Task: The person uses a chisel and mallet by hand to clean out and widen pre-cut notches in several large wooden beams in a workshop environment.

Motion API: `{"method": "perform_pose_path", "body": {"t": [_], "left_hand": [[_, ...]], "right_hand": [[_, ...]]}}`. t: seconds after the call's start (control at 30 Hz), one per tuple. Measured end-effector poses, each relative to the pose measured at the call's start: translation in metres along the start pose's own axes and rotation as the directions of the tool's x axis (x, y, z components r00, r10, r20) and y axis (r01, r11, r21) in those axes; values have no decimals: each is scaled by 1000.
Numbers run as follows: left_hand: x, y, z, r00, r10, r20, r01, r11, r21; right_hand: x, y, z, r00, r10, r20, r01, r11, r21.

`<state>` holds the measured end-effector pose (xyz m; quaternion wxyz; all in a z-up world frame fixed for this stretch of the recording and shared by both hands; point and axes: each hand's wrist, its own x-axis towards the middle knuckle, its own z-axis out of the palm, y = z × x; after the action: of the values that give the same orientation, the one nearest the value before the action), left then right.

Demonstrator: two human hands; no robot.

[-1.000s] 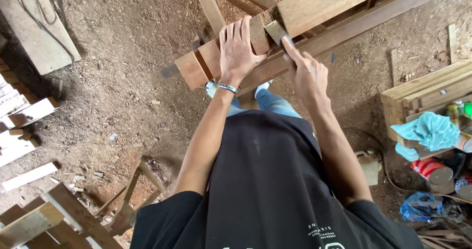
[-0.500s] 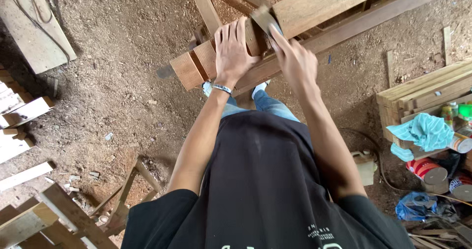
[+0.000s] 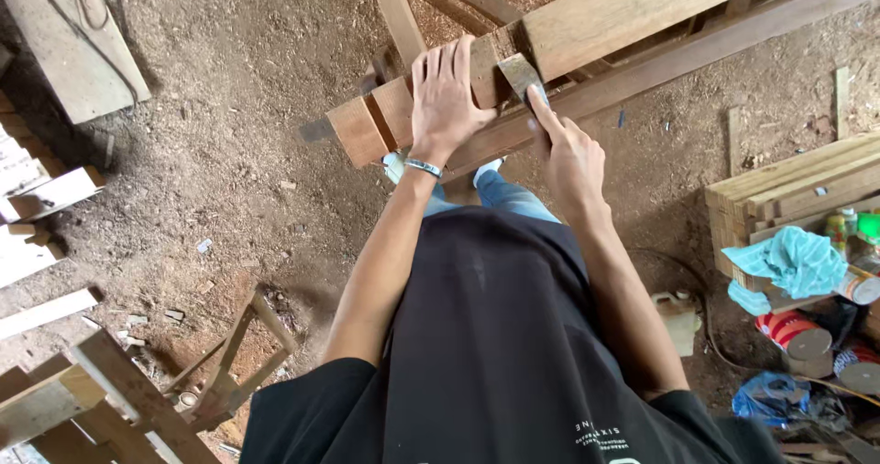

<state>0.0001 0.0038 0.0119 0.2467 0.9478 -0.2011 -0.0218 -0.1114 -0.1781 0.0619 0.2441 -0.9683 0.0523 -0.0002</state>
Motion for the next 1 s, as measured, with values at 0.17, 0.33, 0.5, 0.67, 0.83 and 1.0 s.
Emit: {"method": "perform_pose_path", "body": {"t": [0.17, 0.33, 0.5, 0.67, 0.83, 1.0], "left_hand": [[-5, 2, 3, 1000, 21, -8, -20, 1000, 13], [-3, -4, 11, 999, -2, 33, 0, 999, 49], [-3, -9, 20, 999, 23, 33, -25, 999, 40], [-6, -3, 8, 998, 1, 67, -1, 1000, 5], [-3, -2, 6, 1000, -7, 10, 7, 1000, 13], [-8, -2, 2, 998, 39, -55, -41, 999, -36]], "right_hand": [[-25, 5, -19, 1000, 6, 27, -6, 1000, -16], [-25, 8, -20, 996, 18, 83, -15, 999, -36], [37, -4, 5, 991, -130, -41, 129, 991, -34], [-1, -8, -14, 998, -48, 46, 49, 998, -32], [-12, 3, -11, 992, 56, 110, -47, 996, -80], [18, -7, 1, 993, -116, -33, 113, 990, -83]]}}
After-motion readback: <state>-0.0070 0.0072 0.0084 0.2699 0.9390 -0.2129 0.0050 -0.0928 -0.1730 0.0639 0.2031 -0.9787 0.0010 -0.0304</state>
